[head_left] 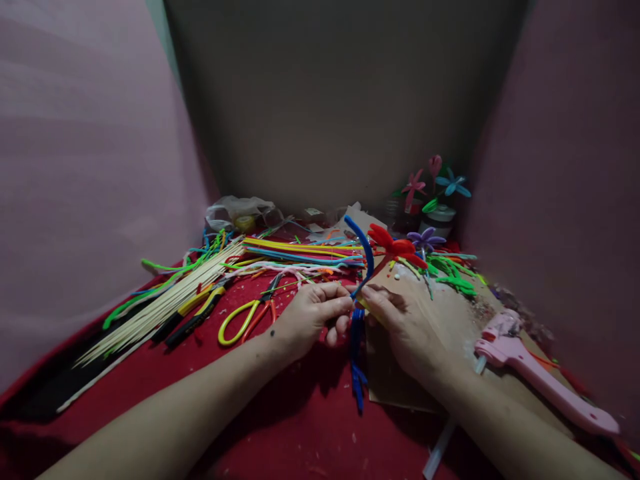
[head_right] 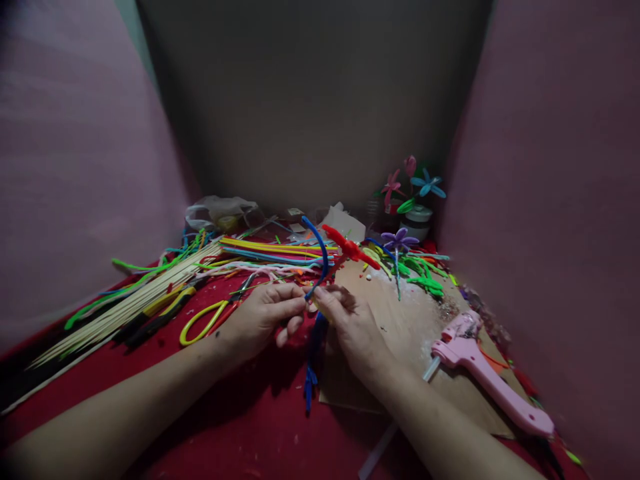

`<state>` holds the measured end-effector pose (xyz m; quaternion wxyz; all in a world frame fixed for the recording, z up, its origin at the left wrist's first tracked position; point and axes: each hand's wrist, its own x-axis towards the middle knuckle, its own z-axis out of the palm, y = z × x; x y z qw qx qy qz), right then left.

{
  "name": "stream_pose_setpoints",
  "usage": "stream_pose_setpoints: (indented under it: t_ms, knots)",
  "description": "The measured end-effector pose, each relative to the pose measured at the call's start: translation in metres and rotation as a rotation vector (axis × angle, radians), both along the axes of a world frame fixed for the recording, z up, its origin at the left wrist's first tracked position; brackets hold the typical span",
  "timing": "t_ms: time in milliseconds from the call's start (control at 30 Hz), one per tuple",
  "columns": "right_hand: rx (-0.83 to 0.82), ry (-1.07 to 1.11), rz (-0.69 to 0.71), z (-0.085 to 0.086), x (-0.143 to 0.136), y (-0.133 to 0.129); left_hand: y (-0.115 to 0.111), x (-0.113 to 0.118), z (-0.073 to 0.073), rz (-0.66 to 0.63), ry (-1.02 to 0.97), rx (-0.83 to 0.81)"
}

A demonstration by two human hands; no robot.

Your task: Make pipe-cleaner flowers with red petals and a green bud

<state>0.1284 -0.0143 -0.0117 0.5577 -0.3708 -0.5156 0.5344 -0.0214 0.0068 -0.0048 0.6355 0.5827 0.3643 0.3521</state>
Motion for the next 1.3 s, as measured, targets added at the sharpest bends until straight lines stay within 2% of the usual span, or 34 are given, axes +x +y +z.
stream_pose_setpoints:
  t_ms: [133,267,400,467,567,700,767,800,967,1067,1200,1300]
  knots:
    - [0.017,0.001,0.039,-0.004,0.004,0.004,0.003,-0.001,-0.004,-0.091,-0.168,-0.164]
    - [0.039,-0.032,0.054,-0.006,0.005,0.007,0.003,-0.003,-0.005,-0.170,-0.274,-0.251]
    - [0.026,-0.008,0.136,-0.007,0.007,0.007,0.005,-0.004,-0.003,-0.265,-0.293,-0.304]
    - [0.034,-0.008,0.131,-0.008,0.008,0.007,0.005,-0.004,-0.001,-0.272,-0.244,-0.269]
    - [0.056,-0.041,0.048,-0.011,0.008,0.006,0.003,-0.003,0.000,-0.120,-0.015,-0.019]
    - [0.030,-0.114,0.010,-0.014,0.007,0.006,-0.004,-0.003,-0.003,0.152,0.344,0.559]
    - [0.018,-0.135,0.016,-0.014,0.006,0.006,-0.006,-0.002,-0.004,0.187,0.383,0.643]
    - [0.031,-0.127,0.015,-0.013,0.005,0.006,-0.007,-0.002,-0.003,0.181,0.364,0.602]
    - [0.073,-0.146,-0.021,0.003,0.004,0.001,-0.006,0.000,0.006,0.078,0.129,0.193]
    - [0.039,-0.156,-0.042,0.008,0.004,-0.002,-0.002,0.000,0.004,0.003,-0.005,0.037]
    - [0.001,-0.002,0.081,-0.004,0.004,0.001,0.002,0.000,-0.004,-0.159,-0.250,-0.215]
    - [-0.011,0.080,0.127,-0.014,0.004,0.005,0.001,0.001,-0.004,-0.276,-0.324,-0.280]
